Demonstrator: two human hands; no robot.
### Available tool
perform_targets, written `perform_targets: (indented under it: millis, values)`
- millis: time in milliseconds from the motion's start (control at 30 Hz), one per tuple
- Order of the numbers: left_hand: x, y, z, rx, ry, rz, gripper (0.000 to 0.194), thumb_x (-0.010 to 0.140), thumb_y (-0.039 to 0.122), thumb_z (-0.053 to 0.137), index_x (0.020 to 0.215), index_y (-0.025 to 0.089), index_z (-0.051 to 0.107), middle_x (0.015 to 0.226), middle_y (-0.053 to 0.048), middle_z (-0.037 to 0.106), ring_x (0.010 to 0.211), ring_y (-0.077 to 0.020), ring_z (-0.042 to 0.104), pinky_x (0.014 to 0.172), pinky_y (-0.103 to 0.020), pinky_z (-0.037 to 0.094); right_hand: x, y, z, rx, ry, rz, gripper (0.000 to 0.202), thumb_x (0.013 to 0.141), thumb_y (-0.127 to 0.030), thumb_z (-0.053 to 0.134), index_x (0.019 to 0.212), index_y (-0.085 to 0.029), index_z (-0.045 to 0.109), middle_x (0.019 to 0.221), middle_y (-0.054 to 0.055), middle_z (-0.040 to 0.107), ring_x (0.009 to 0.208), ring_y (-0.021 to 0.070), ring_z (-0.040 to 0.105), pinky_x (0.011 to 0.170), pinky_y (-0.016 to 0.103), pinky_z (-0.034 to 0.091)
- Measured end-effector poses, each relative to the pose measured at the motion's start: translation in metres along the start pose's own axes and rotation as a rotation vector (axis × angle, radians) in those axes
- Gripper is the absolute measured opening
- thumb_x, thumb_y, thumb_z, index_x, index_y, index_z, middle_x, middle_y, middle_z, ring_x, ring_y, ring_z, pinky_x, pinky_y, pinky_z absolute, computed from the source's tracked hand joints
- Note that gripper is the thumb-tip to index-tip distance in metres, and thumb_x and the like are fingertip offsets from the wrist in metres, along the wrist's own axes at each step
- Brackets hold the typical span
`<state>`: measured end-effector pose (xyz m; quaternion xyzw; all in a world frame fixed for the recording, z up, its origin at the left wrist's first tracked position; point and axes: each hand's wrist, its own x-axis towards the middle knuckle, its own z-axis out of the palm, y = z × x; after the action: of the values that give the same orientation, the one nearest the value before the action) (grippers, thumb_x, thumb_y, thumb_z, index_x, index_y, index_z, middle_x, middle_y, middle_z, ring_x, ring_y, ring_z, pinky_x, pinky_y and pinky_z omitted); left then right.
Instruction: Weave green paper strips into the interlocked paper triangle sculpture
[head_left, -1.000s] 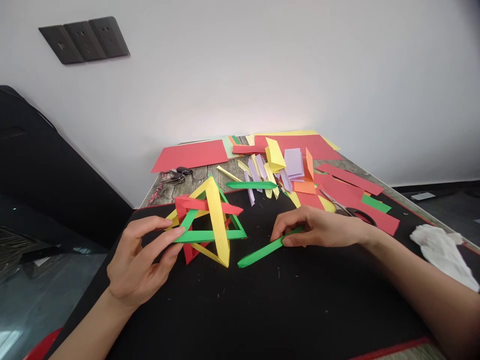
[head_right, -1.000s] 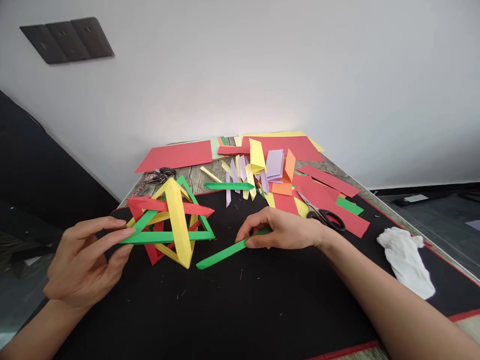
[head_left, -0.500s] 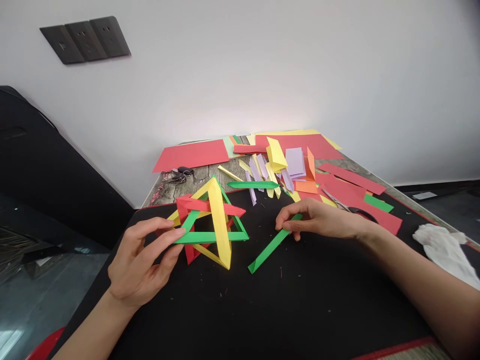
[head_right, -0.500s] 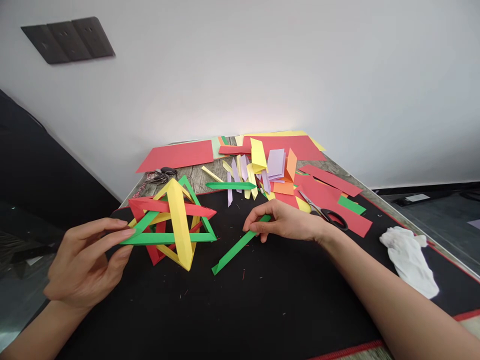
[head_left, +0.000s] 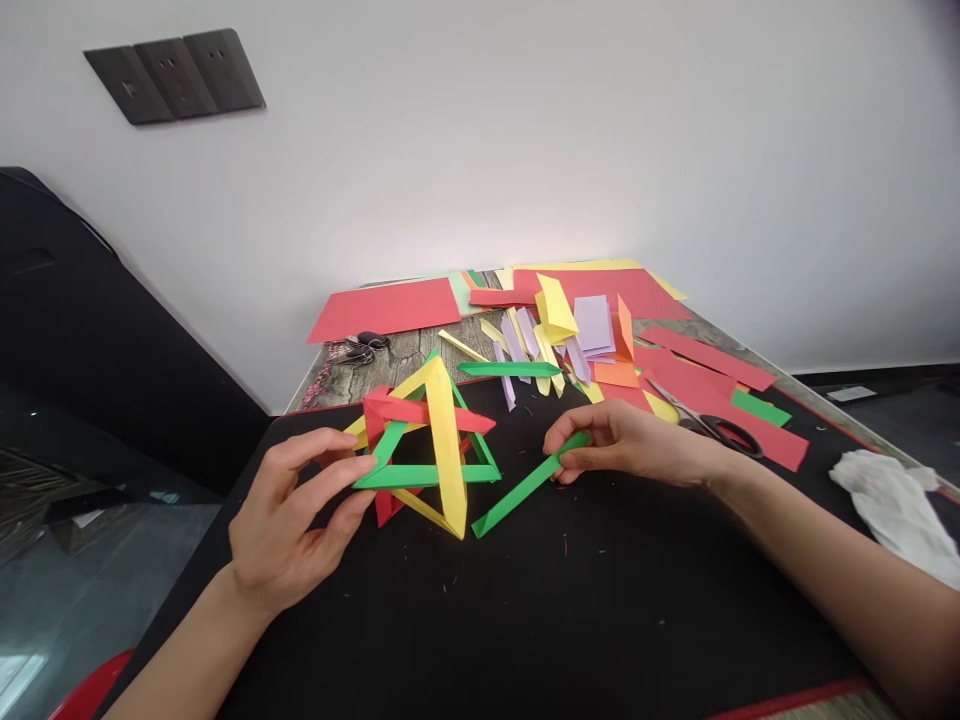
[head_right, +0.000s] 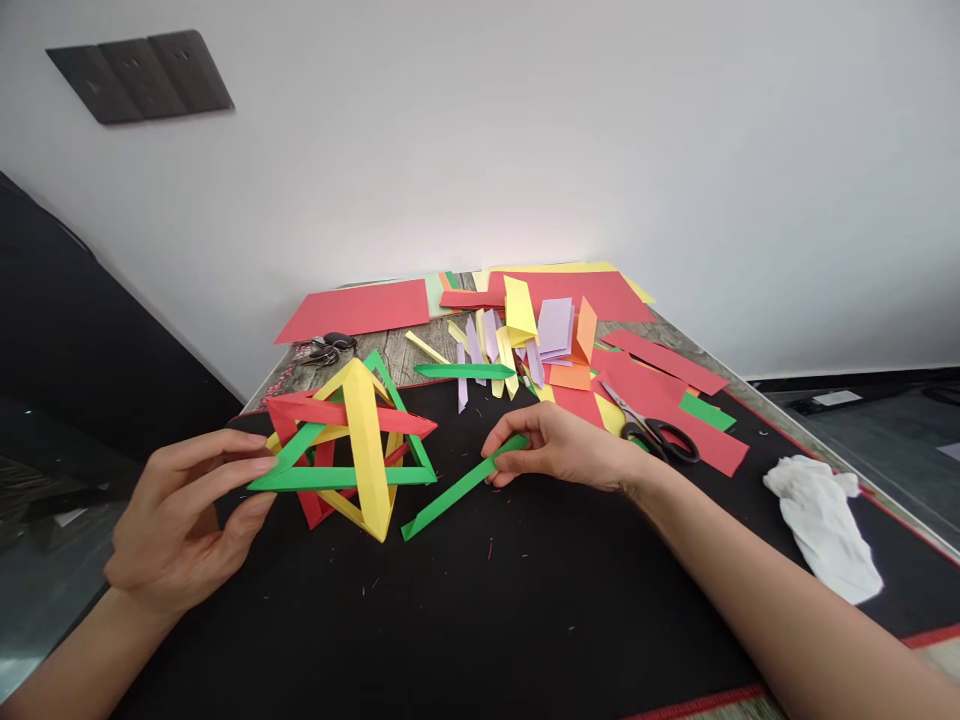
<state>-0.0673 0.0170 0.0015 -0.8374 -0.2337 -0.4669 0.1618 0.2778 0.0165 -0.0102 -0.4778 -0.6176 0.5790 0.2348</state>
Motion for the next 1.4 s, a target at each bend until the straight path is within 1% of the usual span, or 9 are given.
perform_targets:
  millis: [367,533,700,800,967,1033,1167,1233,1400]
  values:
    - [0.002,0.003,-0.003,-0.012,-0.051,0.043,0.030,0.088,0.017,0.060,0.117,0.024,0.061,0.106,-0.008,0.059,0.089,-0.0187,0.063,0.070,-0.029,0.057,0.002,0.007,0.003,0.012,-0.001,-0.069,0.023,0.072,-0.035,0.077,0.075,-0.016,0.063,0.082,0.003,0.070,0.072,0.0148,0.068,0.073,0.031,0.055]
    - [0.005,0.005,-0.004,-0.006,-0.079,0.067,0.027,0.090,0.024,0.059,0.117,0.022,0.059,0.104,-0.009,0.058,0.088,-0.0191,0.061,0.067,-0.029,0.056,-0.001,0.002,0.003,-0.086,-0.043,-0.044,0.022,0.073,-0.034,0.076,0.077,-0.016,0.065,0.082,0.002,0.068,0.060,0.0099,0.060,0.056,0.024,0.051]
    - [0.006,0.007,-0.005,-0.013,-0.088,0.084,0.019,0.090,0.020,0.059,0.109,0.018,0.060,0.103,-0.009,0.057,0.088,-0.0186,0.061,0.070,-0.030,0.056,-0.001,0.001,-0.002,-0.089,-0.012,-0.035,0.029,0.079,-0.045,0.071,0.086,-0.017,0.069,0.064,-0.002,0.060,0.055,0.0091,0.056,0.053,0.021,0.049]
    - [0.005,0.008,-0.006,-0.002,-0.112,0.088,0.014,0.091,0.017,0.057,0.104,0.017,0.061,0.104,-0.009,0.056,0.087,-0.0177,0.061,0.071,-0.030,0.055,0.001,0.003,0.002,-0.029,0.009,-0.064,0.036,0.079,-0.051,0.069,0.087,-0.016,0.070,0.065,-0.001,0.058,0.055,0.0085,0.054,0.048,0.019,0.046]
    - [0.006,0.008,-0.005,-0.024,-0.090,0.094,0.015,0.090,0.014,0.058,0.105,0.014,0.061,0.103,-0.010,0.057,0.089,-0.0182,0.061,0.072,-0.030,0.055,0.001,-0.007,0.014,0.067,-0.073,-0.082,0.041,0.076,-0.053,0.072,0.085,-0.013,0.071,0.059,0.000,0.060,0.051,0.0077,0.053,0.047,0.019,0.045]
    - [0.005,0.008,-0.004,-0.039,-0.095,0.088,0.017,0.090,0.013,0.058,0.107,0.012,0.061,0.103,-0.011,0.057,0.090,-0.0186,0.061,0.073,-0.031,0.055,0.003,-0.019,0.019,0.175,-0.007,-0.155,0.040,0.074,-0.054,0.074,0.081,-0.015,0.071,0.055,-0.002,0.059,0.048,0.0074,0.052,0.045,0.019,0.043]
    - [0.001,0.007,-0.005,-0.063,-0.111,0.076,0.019,0.090,0.014,0.058,0.109,0.010,0.061,0.104,-0.013,0.057,0.093,-0.0201,0.062,0.076,-0.032,0.055,0.015,-0.046,0.024,0.425,0.490,-0.328,0.040,0.069,-0.055,0.078,0.074,-0.017,0.067,0.060,-0.002,0.059,0.049,0.0063,0.050,0.045,0.018,0.042]
    - [0.000,0.007,-0.006,-0.071,-0.106,0.072,0.021,0.090,0.015,0.059,0.111,0.011,0.060,0.105,-0.012,0.057,0.093,-0.0200,0.062,0.076,-0.032,0.055,0.020,-0.054,0.021,0.387,0.635,-0.316,0.041,0.066,-0.054,0.080,0.070,-0.015,0.067,0.061,-0.001,0.060,0.050,0.0065,0.050,0.048,0.020,0.043]
    - [-0.001,0.008,-0.009,-0.098,-0.008,-0.035,0.031,0.092,0.032,0.057,0.120,0.017,0.058,0.104,-0.010,0.058,0.095,-0.0210,0.061,0.078,-0.033,0.054,0.012,-0.043,-0.009,0.196,0.614,-0.117,0.038,0.066,-0.050,0.081,0.067,-0.014,0.069,0.053,-0.003,0.052,0.044,0.0035,0.038,0.041,0.019,0.033]
